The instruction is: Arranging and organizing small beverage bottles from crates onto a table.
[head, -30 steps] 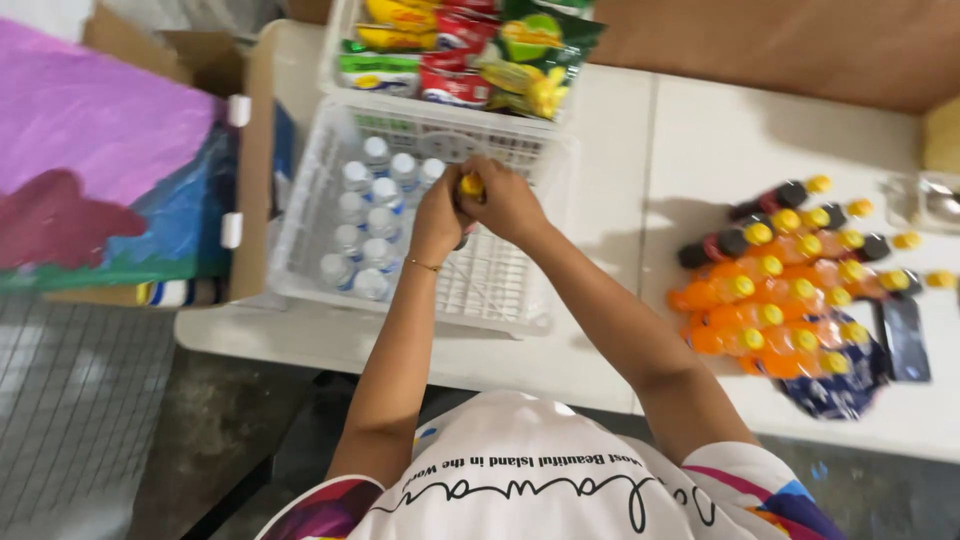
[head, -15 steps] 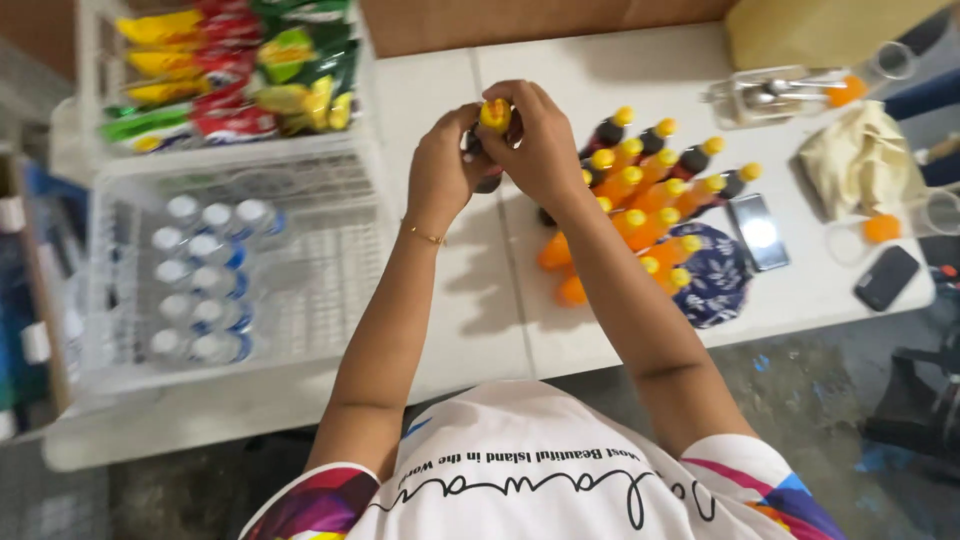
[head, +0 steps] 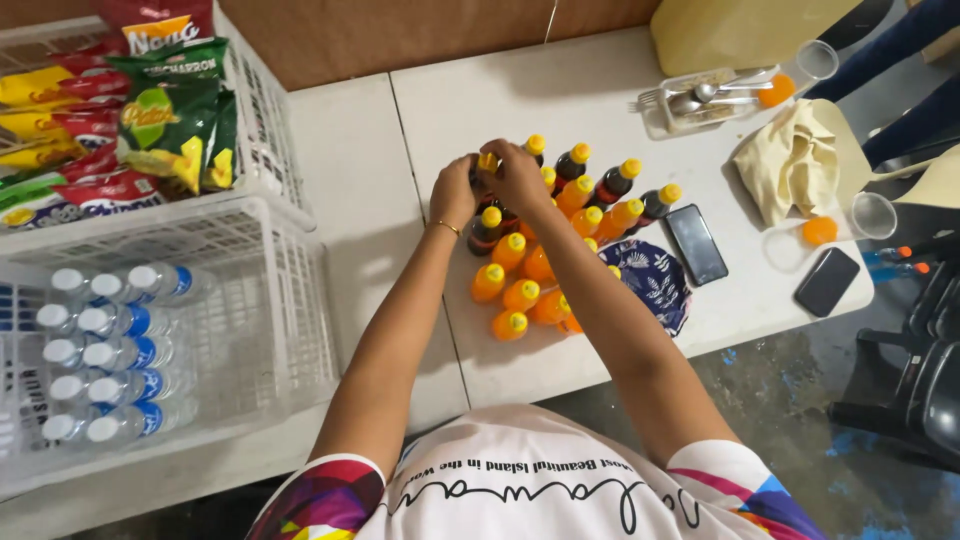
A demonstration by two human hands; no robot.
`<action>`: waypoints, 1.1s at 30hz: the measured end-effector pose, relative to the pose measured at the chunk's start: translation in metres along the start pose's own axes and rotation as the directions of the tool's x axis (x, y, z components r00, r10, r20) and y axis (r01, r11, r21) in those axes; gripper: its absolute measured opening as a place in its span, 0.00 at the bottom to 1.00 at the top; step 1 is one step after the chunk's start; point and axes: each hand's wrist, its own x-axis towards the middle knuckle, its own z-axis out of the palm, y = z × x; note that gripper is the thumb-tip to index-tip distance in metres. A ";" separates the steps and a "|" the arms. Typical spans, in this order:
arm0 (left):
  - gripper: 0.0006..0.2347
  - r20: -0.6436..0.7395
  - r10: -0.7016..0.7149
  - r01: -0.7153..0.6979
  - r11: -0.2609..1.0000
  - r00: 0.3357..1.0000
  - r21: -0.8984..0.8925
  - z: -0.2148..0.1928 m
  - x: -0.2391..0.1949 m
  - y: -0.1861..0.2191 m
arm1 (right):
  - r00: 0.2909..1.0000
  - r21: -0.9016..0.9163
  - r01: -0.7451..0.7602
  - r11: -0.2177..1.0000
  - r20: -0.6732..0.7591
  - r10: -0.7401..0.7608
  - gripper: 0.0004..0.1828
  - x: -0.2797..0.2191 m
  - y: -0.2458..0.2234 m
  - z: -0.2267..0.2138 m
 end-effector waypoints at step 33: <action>0.17 -0.554 -0.054 -0.151 0.936 0.831 -0.318 -0.207 -0.216 -0.083 | 0.805 0.101 0.593 0.799 -0.042 -0.592 0.17 -0.029 -0.250 0.162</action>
